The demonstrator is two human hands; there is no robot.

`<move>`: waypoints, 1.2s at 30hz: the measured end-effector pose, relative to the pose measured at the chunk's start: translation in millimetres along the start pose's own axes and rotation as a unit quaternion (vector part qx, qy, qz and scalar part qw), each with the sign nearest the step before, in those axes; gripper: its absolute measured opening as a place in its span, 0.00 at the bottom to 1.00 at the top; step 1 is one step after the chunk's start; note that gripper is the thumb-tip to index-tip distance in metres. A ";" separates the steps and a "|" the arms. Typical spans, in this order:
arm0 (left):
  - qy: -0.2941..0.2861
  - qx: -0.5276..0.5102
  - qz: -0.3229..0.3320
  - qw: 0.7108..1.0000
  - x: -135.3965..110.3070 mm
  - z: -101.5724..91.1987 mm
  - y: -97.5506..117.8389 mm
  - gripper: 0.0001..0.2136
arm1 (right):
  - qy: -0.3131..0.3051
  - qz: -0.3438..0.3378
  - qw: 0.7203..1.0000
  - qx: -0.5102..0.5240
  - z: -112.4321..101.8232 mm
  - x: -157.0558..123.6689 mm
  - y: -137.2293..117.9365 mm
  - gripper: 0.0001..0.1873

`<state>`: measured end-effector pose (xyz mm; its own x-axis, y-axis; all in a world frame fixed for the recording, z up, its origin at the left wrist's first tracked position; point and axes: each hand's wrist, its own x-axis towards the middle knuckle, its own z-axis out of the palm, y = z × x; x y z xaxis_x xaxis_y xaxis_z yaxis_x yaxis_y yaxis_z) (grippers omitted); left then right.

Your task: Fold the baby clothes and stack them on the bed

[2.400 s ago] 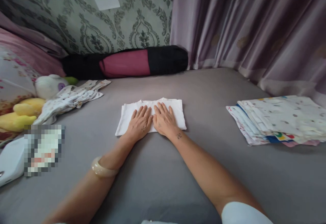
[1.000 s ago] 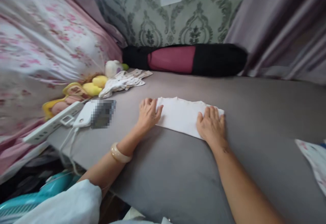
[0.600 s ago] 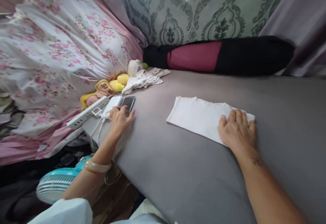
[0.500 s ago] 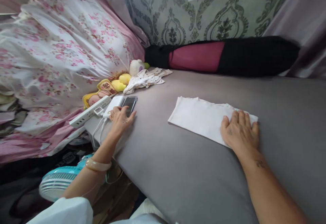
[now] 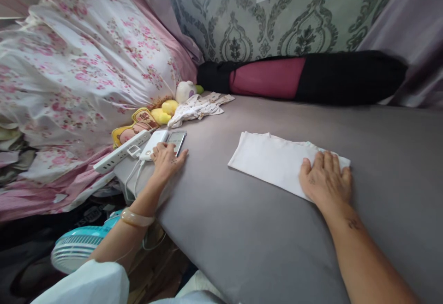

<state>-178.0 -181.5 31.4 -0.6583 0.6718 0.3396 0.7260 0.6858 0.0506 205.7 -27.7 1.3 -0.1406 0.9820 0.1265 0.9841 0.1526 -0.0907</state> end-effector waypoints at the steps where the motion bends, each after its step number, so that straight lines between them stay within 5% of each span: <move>1: 0.013 -0.006 0.001 1.000 1.3 -1.8 4.7 0.20 | 0.000 -0.001 1.000 -0.002 0.1 0.1 0.0 0.37; 6: 0.038 -0.095 0.077 0.992 2.6 -15.9 54.9 0.14 | 0.004 -0.003 1.000 -0.007 2.0 1.6 1.3 0.37; 14: -0.100 -0.197 0.314 0.923 -16.0 -23.4 178.9 0.12 | 0.040 -0.014 0.999 0.008 8.0 1.5 2.8 0.35; 19: -0.140 -0.200 0.418 0.875 -33.5 -15.4 233.5 0.15 | 0.090 -0.051 0.995 0.006 5.2 -0.3 -1.3 0.31; 26: -0.107 -0.163 0.448 0.873 -50.7 12.4 255.9 0.23 | 0.123 -0.173 0.977 0.014 3.4 -1.9 -15.0 0.29; 36: -0.081 -0.135 0.455 0.877 -52.4 25.5 253.4 0.25 | 0.076 -0.186 0.980 0.013 11.7 1.1 -15.1 0.28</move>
<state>35.5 -35.8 2.5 0.2135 0.9524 0.2176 0.9715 -0.2305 0.0557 189.4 -27.6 -8.8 -0.4686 0.8304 0.3015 0.8649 0.5007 -0.0350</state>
